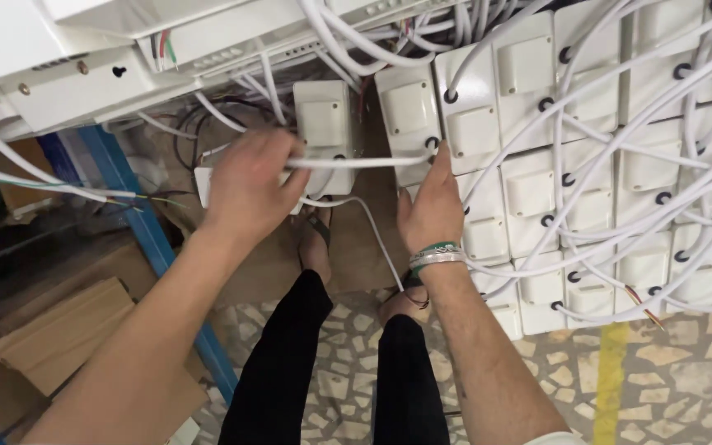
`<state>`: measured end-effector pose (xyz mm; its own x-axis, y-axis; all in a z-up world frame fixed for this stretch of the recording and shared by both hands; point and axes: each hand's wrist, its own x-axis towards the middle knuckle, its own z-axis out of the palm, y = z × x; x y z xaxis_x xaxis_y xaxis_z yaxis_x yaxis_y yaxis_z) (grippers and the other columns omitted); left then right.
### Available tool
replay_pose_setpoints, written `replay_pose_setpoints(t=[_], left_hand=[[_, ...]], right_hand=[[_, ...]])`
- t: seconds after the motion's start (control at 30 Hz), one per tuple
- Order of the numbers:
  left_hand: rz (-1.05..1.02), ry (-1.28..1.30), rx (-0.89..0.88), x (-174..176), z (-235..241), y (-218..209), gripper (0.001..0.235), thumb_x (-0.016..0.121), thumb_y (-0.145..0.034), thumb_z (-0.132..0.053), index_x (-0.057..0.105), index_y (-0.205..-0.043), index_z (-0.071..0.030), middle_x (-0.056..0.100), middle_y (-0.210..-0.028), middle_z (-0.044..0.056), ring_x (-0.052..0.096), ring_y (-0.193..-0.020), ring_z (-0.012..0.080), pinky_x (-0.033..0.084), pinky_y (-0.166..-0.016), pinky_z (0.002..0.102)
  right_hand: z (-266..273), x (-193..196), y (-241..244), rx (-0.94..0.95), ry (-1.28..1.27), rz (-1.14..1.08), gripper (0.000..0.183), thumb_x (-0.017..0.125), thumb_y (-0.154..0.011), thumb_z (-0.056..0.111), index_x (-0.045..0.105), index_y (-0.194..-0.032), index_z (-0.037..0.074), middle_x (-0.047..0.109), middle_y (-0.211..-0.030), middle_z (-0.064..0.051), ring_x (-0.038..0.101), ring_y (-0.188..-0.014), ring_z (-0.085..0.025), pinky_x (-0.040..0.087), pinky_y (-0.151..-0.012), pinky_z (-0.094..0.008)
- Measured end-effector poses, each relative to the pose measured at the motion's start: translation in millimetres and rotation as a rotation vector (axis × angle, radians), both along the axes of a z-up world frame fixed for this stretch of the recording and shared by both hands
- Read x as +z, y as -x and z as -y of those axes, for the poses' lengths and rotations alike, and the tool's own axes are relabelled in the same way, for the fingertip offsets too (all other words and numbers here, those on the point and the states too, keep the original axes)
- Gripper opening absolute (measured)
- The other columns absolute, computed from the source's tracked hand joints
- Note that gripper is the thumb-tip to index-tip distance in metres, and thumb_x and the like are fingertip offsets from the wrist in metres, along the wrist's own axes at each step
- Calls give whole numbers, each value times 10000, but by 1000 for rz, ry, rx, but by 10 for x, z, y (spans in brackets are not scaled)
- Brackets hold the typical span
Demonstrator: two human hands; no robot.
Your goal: The person uses a screwdriver to tighten screws on a white rectangular electronic device, then carries it to a floor area and places it among similar units.
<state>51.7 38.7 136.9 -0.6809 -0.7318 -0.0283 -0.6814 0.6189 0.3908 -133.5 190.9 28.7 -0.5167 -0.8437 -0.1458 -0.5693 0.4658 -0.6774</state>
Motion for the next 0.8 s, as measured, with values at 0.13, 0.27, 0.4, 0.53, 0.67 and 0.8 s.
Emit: replay_pose_setpoints(t=[0.13,0.27,0.4,0.53,0.67,0.8], left_hand=[[175,23,-110,746,-99,-189,216,813,-828,-196,625,-847,-90,681,-789,83,667,-761,283,545,-619,422],[540,-195,3,1400,-280,-465,139,823,-870,-328,763,-953,-234,777,-822,-41,710,-617,136,584,-535,310],[79,-151,-179,1673,-743,-303,262,794,-872,-188,738,-1129,-184,798,-954,1,736,-734,115,624,-633,270],[-336,-918,-63,1545,-1361,101,476,776,-866,-91,644,-1323,-87,783,-1113,80,771,-991,221,631,-865,339],[-131,-1610,80,1203,-1671,365,515,731,-911,-181,538,-1385,-133,714,-1194,65,728,-1031,192,601,-896,368],[-133,-1490,93,1125,-1756,249,529,753,-879,-192,560,-1364,-108,705,-1207,54,709,-1001,209,574,-831,391]], right_hand=[[34,50,39,-33,-105,42,897,766,-829,103,244,-1532,-92,628,-1182,-337,633,-1032,-503,528,-871,-528],[30,147,31,-80,-79,64,846,788,-867,208,304,-1493,-90,685,-994,-318,665,-883,-514,541,-770,-545],[16,458,211,-256,9,125,771,866,-911,410,476,-1364,-77,698,-835,-255,697,-749,-441,570,-639,-491],[-292,987,801,-493,115,362,279,770,-971,300,722,-1125,72,668,-628,-36,629,-522,-124,426,-441,-258],[-1237,913,2014,-679,278,700,125,703,-1035,171,669,-1132,101,678,-945,1,653,-807,-106,532,-683,-243],[-2881,-155,3165,-953,597,1258,197,681,-1058,183,729,-1233,107,780,-1197,-11,724,-1145,-158,552,-1006,-313]])
